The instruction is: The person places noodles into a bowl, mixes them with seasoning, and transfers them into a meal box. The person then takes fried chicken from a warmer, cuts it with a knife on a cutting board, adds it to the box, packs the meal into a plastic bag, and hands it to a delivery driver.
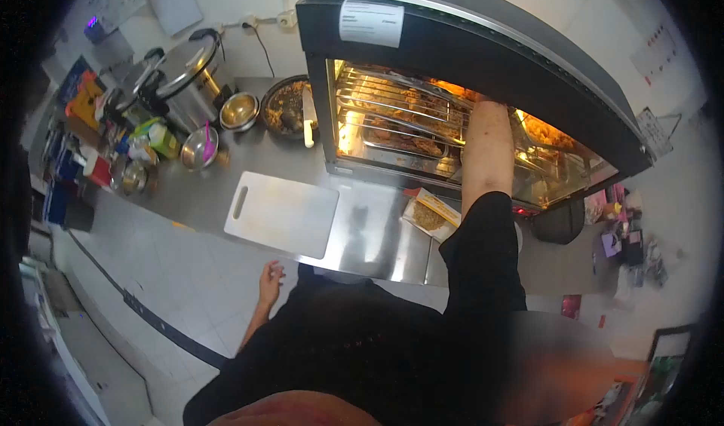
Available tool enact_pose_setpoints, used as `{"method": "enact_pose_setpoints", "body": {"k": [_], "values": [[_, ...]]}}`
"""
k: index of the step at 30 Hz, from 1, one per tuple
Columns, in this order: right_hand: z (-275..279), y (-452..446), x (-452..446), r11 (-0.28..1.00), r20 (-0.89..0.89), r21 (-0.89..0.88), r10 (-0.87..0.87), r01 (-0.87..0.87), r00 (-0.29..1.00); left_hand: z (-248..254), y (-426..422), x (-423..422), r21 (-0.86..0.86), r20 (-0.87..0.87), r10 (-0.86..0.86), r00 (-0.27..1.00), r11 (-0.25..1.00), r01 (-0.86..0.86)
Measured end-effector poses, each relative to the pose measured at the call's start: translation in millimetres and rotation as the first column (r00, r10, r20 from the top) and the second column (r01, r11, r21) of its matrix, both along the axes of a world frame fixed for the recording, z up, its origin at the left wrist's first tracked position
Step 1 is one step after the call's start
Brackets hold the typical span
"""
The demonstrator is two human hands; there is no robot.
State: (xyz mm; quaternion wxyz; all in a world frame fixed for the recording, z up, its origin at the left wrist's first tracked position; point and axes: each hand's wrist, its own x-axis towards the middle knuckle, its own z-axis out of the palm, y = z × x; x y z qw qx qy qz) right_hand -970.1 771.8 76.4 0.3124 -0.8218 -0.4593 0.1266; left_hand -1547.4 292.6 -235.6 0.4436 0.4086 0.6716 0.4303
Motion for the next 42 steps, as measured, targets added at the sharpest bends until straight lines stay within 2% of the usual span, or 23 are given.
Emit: {"method": "enact_pose_setpoints", "body": {"k": [3,4,6,8,13,20,24,34,42], "values": [[0,-3,6,0.999,-0.112,0.049,-0.013,0.018,0.994,-9,9,-3,0.063,-0.090,-0.040,0.995,0.997,0.046],[-1,-4,8,0.997,-0.164,0.072,-0.011,0.024,0.986,-3,10,0,0.017,-0.080,-0.024,0.997,1.000,0.025],[-3,-3,9,0.991,-0.284,0.126,0.001,0.037,0.959,-8,11,3,0.095,-0.103,-0.016,0.995,0.995,0.026],[-6,3,15,0.984,-0.394,0.167,0.010,0.062,0.919,5,8,10,0.063,0.008,0.028,1.000,0.998,-0.028],[-7,0,20,0.964,-0.563,0.235,0.030,0.125,0.826,-6,-10,17,-0.028,0.042,0.150,0.988,0.988,-0.149],[-10,-3,22,0.944,-0.662,0.279,0.056,0.176,0.747,-18,-16,25,-0.053,0.112,0.170,0.979,0.985,-0.165],[-7,-5,22,0.934,-0.698,0.299,0.075,0.195,0.713,-34,-9,25,-0.024,0.058,0.153,0.987,0.988,-0.151],[-3,-11,23,0.911,-0.759,0.330,0.103,0.245,0.642,-28,-6,30,-0.065,0.067,0.132,0.989,0.990,-0.128],[-7,-9,14,0.902,-0.789,0.337,0.115,0.268,0.604,-25,-17,13,-0.071,0.071,0.192,0.979,0.980,-0.187]]}}
